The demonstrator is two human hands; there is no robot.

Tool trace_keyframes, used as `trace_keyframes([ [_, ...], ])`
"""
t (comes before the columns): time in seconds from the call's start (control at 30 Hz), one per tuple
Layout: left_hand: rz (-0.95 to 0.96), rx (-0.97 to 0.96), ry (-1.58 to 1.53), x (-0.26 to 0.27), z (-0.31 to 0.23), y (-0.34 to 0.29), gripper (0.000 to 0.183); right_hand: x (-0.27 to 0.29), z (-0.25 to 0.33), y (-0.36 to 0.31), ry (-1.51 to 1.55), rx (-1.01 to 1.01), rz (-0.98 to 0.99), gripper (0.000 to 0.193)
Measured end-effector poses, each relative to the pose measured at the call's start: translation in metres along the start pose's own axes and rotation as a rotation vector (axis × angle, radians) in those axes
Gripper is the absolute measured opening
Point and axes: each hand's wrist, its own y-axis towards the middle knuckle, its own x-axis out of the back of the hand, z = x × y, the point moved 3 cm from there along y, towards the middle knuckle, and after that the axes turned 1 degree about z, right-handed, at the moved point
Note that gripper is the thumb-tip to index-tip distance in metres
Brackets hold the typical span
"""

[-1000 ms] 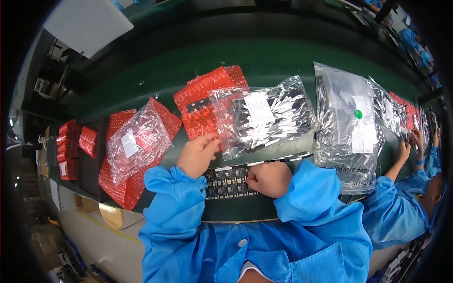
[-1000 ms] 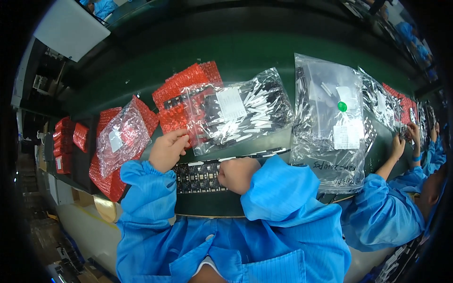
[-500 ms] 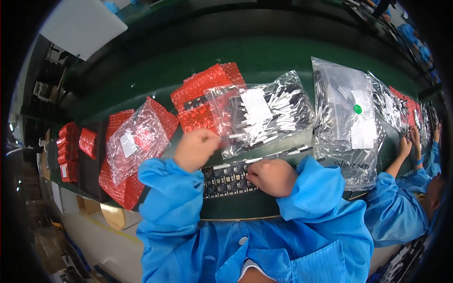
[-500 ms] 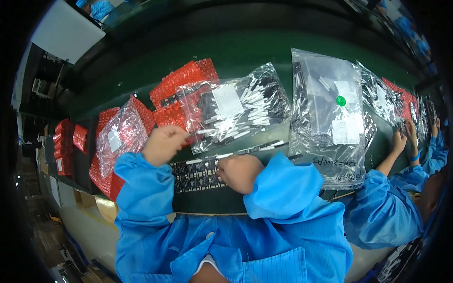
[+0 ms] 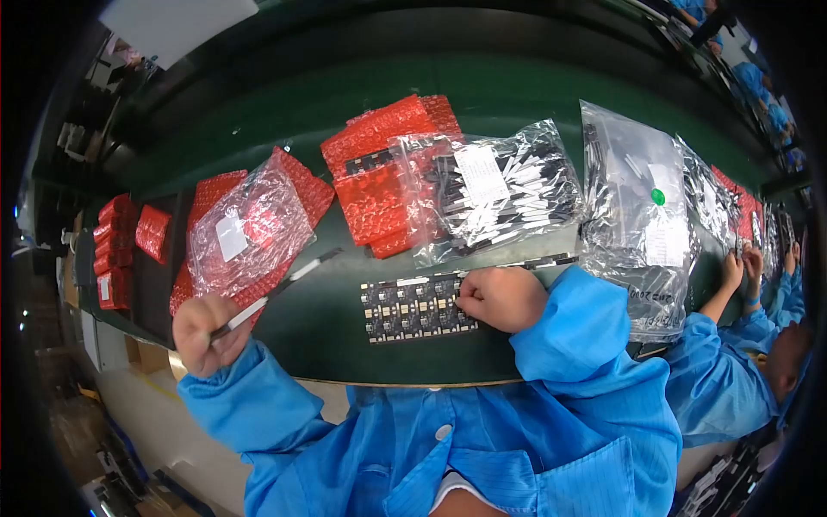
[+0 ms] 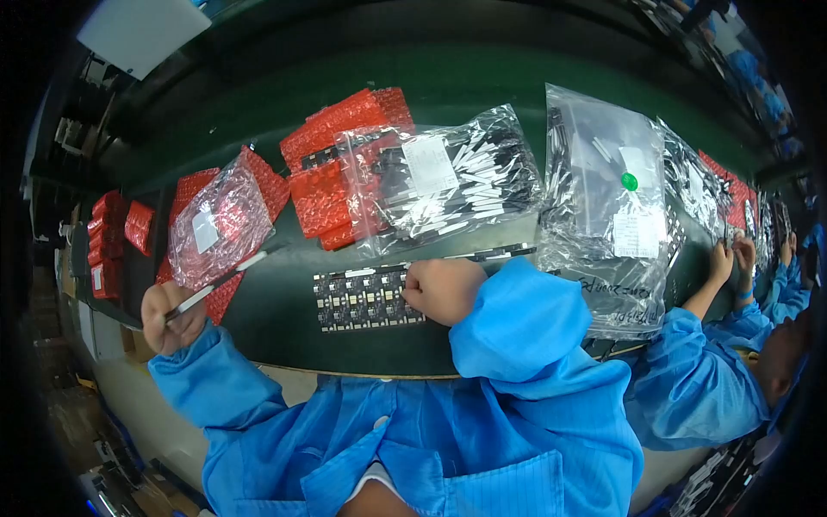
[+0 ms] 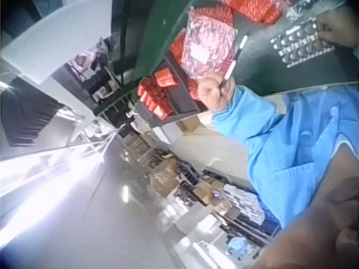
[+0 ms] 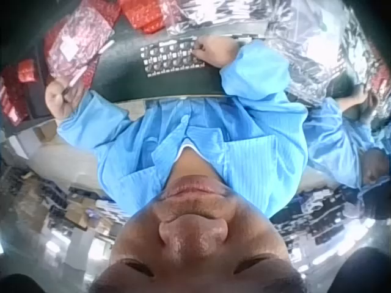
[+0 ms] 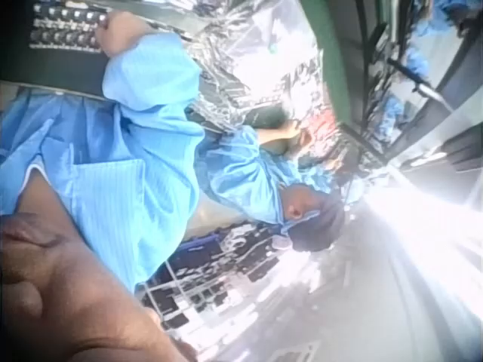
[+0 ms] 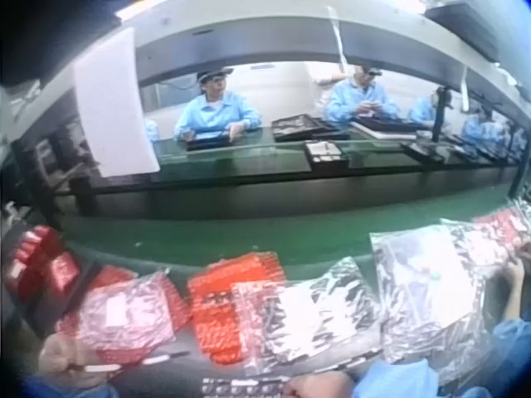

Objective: The person assembles circuit boards by taking strip components from bags and bubble wrap, then pressing and attaching the strips onto the boards by hand.

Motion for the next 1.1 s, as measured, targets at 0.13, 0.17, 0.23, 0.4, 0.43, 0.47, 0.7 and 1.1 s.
trace_keyframes([
  [0.13, 0.201, -0.132, 0.040, -0.019, -0.015, -0.005, 0.021, -0.001, 0.001, 0.000, -0.048, -0.028, 0.015, 0.018],
  [0.17, 0.260, -0.159, 0.089, -0.024, -0.017, -0.004, 0.020, -0.002, 0.001, 0.000, -0.054, -0.025, 0.017, 0.018],
  [0.23, 0.343, -0.175, 0.134, -0.030, -0.018, -0.002, 0.019, -0.002, 0.003, -0.002, -0.095, -0.025, -0.027, 0.018],
  [0.4, 0.233, -0.132, 0.104, -0.029, -0.004, -0.005, 0.017, 0.000, 0.017, -0.015, -0.228, 0.090, -0.161, 0.018],
  [0.43, 0.239, -0.106, 0.138, -0.032, -0.001, -0.004, 0.017, 0.003, 0.021, -0.021, -0.280, 0.149, -0.245, 0.018],
  [0.47, 0.244, -0.080, 0.173, -0.035, 0.002, -0.003, 0.016, 0.009, 0.022, -0.024, -0.284, 0.153, -0.243, 0.018],
  [0.7, 0.599, 0.134, 0.691, -0.085, 0.028, 0.018, 0.002, 0.072, 0.073, -0.061, 0.047, 0.335, -0.570, 0.020],
  [1.1, 0.180, 0.020, 0.963, -0.098, 0.076, 0.014, 0.009, 0.045, 0.071, -0.035, 0.109, 0.471, -0.188, 0.014],
])
